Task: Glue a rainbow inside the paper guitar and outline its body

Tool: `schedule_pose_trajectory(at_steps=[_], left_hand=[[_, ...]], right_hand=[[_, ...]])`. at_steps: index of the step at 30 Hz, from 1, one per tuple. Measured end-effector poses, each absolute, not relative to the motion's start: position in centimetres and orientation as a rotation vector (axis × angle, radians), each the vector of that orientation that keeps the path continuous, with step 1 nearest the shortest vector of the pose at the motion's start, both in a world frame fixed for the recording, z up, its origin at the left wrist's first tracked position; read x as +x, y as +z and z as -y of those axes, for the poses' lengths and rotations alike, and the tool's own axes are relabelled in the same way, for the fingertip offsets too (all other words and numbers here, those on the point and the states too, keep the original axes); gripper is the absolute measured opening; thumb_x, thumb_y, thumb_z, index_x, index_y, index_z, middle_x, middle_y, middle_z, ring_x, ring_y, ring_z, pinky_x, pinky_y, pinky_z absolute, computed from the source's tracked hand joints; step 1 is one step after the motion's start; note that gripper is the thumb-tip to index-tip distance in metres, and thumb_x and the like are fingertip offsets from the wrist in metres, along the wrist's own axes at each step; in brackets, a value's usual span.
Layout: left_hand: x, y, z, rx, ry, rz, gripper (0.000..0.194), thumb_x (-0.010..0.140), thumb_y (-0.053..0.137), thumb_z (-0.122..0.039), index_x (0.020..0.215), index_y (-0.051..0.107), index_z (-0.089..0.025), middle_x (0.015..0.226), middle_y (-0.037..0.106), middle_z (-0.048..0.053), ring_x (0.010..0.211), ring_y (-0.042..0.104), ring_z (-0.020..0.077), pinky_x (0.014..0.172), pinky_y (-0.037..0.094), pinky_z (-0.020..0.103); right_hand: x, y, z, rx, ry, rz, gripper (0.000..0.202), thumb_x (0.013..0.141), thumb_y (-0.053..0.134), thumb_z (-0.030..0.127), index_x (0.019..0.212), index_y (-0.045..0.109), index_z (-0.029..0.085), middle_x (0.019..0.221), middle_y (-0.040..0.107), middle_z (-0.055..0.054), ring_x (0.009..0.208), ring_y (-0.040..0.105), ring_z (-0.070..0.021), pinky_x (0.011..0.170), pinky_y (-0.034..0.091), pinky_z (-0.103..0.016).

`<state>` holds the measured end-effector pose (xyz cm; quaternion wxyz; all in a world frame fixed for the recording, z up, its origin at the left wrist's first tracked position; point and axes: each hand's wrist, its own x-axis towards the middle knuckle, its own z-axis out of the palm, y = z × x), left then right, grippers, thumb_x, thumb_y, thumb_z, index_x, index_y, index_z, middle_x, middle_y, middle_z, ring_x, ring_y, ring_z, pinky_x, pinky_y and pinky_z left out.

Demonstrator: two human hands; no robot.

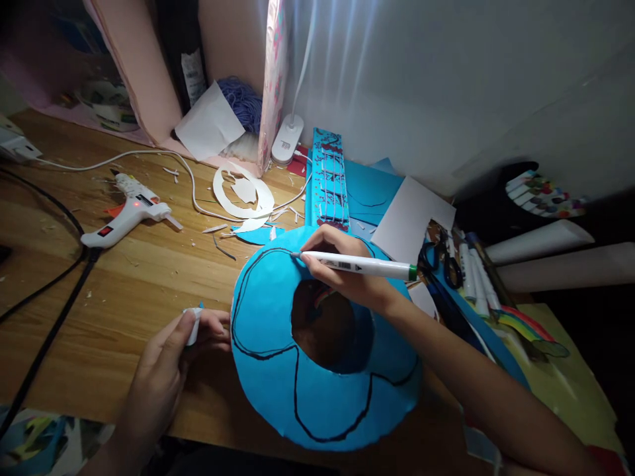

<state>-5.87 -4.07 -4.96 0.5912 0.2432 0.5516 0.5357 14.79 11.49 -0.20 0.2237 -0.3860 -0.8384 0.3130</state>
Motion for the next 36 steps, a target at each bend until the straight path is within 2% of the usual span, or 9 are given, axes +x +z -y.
schedule_pose_trajectory(at_steps=[14, 21, 36], left_hand=[[-5.9, -5.2, 4.1, 0.557, 1.256, -1.298, 0.037, 0.088, 0.049, -0.046, 0.070, 0.064, -0.017, 0.085, 0.070, 0.003, 0.074, 0.065, 0.0151, 0.069, 0.053, 0.023], [-6.1, -5.3, 4.0, 0.590, 1.251, -1.295, 0.038, 0.089, 0.046, -0.047, 0.072, 0.064, -0.018, 0.088, 0.070, 0.002, 0.073, 0.065, 0.0144, 0.070, 0.053, 0.023], [-6.1, -5.6, 4.1, 0.699, 1.209, -1.289, 0.038, 0.091, 0.043, -0.044, 0.073, 0.066, -0.019, 0.091, 0.068, 0.001, 0.081, 0.064, 0.0151, 0.074, 0.052, 0.021]], right_hand=[[16.4, 0.6, -10.6, -1.157, 0.981, 2.289, 0.007, 0.088, 0.052, 0.024, 0.087, 0.055, 0.018, 0.078, 0.059, -0.003, 0.066, 0.055, -0.0123, 0.055, 0.041, -0.025], [17.1, -0.2, -10.8, -1.122, 0.920, 2.252, 0.011, 0.083, 0.059, 0.032, 0.082, 0.057, 0.021, 0.073, 0.060, 0.001, 0.060, 0.056, -0.0117, 0.050, 0.041, -0.023], [17.7, -0.1, -10.8, -1.106, 0.848, 2.289, 0.011, 0.082, 0.058, 0.030, 0.079, 0.058, 0.019, 0.072, 0.062, -0.001, 0.060, 0.056, -0.0121, 0.051, 0.041, -0.023]])
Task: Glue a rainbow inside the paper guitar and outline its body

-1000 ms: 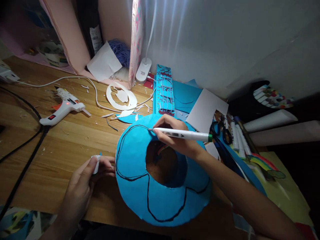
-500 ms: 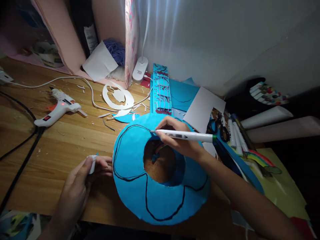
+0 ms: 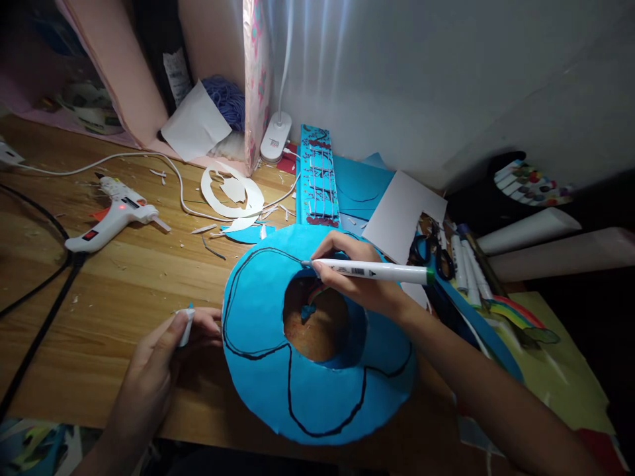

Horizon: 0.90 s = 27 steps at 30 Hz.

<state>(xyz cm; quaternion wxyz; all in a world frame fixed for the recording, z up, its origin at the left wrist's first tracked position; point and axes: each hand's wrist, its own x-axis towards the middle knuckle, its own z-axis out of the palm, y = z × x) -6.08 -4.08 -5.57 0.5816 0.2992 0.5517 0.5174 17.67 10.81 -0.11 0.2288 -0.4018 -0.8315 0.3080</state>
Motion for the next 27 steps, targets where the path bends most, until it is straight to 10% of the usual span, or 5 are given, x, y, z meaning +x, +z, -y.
schedule_pose_trajectory(at_steps=[27], left_hand=[[-6.2, -5.3, 4.1, 0.722, 1.197, -1.312, 0.041, 0.090, 0.042, -0.045, 0.072, 0.066, -0.018, 0.095, 0.067, 0.003, 0.083, 0.063, 0.0165, 0.078, 0.050, 0.023]], right_hand=[[19.6, 0.0, -11.1, -1.185, 0.774, 2.289, 0.012, 0.082, 0.056, 0.032, 0.080, 0.058, 0.020, 0.073, 0.061, 0.000, 0.061, 0.054, -0.0124, 0.052, 0.039, -0.025]])
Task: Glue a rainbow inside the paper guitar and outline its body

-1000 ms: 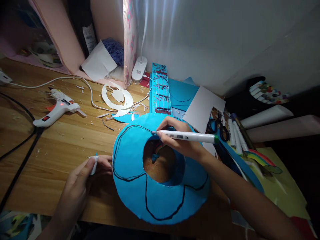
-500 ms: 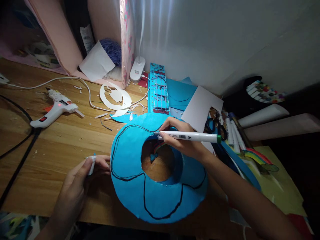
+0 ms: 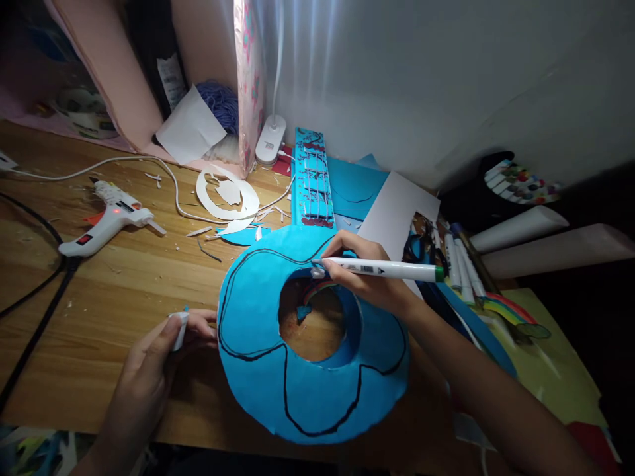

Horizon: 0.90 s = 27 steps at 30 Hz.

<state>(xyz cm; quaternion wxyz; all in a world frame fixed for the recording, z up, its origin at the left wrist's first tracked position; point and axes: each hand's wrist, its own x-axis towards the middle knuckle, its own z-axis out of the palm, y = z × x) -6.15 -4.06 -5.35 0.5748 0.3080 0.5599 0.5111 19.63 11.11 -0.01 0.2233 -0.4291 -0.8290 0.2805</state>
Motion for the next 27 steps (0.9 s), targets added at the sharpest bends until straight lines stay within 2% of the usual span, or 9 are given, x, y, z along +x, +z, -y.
schedule_pose_trajectory(at_steps=[12, 20, 27], left_hand=[[-6.1, -5.1, 3.9, 0.730, 1.199, -1.307, 0.039, 0.090, 0.043, -0.044, 0.071, 0.066, -0.019, 0.094, 0.068, 0.004, 0.084, 0.062, 0.0169, 0.078, 0.049, 0.024], [-6.1, -5.2, 4.0, 0.731, 1.196, -1.317, 0.040, 0.090, 0.043, -0.044, 0.070, 0.066, -0.018, 0.096, 0.068, 0.004, 0.084, 0.062, 0.0174, 0.079, 0.050, 0.024], [-6.2, -5.3, 4.1, 0.717, 1.190, -1.323, 0.039, 0.090, 0.044, -0.043, 0.070, 0.066, -0.018, 0.096, 0.068, 0.004, 0.083, 0.062, 0.0174, 0.078, 0.050, 0.024]], right_hand=[[20.3, 0.1, -11.6, -1.208, 0.723, 2.282, 0.013, 0.081, 0.057, 0.032, 0.078, 0.057, 0.020, 0.071, 0.058, 0.000, 0.060, 0.051, -0.0130, 0.053, 0.035, -0.028], [20.8, -0.2, -12.3, -1.217, 0.711, 2.278, 0.016, 0.084, 0.054, 0.035, 0.080, 0.055, 0.020, 0.077, 0.060, -0.003, 0.068, 0.055, -0.0157, 0.060, 0.040, -0.030], [21.3, -0.3, -12.8, -1.247, 0.687, 2.243, 0.016, 0.082, 0.056, 0.037, 0.080, 0.055, 0.021, 0.076, 0.059, -0.002, 0.066, 0.054, -0.0167, 0.058, 0.039, -0.030]])
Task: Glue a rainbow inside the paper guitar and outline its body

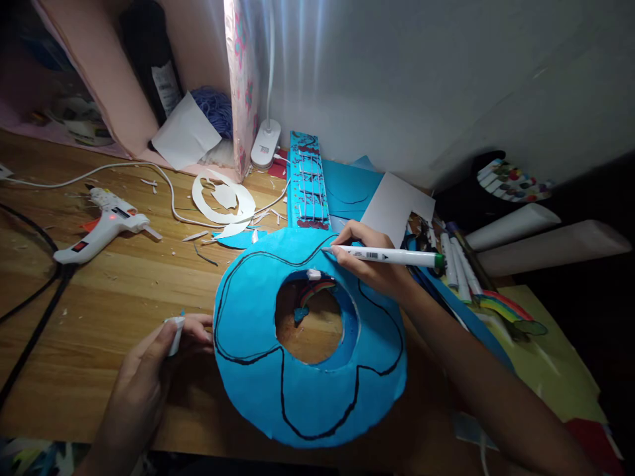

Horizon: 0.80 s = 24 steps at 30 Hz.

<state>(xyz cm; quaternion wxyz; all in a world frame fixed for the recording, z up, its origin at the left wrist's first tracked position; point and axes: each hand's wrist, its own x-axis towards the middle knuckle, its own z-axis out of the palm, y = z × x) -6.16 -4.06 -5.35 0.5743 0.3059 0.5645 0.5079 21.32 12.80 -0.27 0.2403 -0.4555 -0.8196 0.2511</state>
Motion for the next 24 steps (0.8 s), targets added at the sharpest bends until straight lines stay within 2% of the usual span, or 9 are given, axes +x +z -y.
schedule_pose_trajectory(at_steps=[11, 24], left_hand=[[-6.2, -5.3, 3.9, 0.723, 1.177, -1.343, 0.039, 0.088, 0.045, -0.045, 0.069, 0.066, -0.018, 0.096, 0.069, 0.005, 0.084, 0.063, 0.0186, 0.078, 0.051, 0.025], [-6.2, -5.1, 4.0, 0.763, 1.171, -1.397, 0.040, 0.087, 0.046, -0.048, 0.069, 0.067, -0.020, 0.101, 0.069, 0.003, 0.091, 0.063, 0.0201, 0.079, 0.052, 0.023]], right_hand=[[22.3, -0.9, -13.7, -1.281, 0.660, 2.155, 0.016, 0.083, 0.058, 0.040, 0.078, 0.056, 0.025, 0.075, 0.059, -0.002, 0.069, 0.055, -0.0201, 0.059, 0.041, -0.032], [23.4, -1.3, -14.3, -1.286, 0.644, 2.097, 0.017, 0.083, 0.057, 0.039, 0.078, 0.054, 0.024, 0.074, 0.057, 0.000, 0.068, 0.054, -0.0171, 0.059, 0.041, -0.030]])
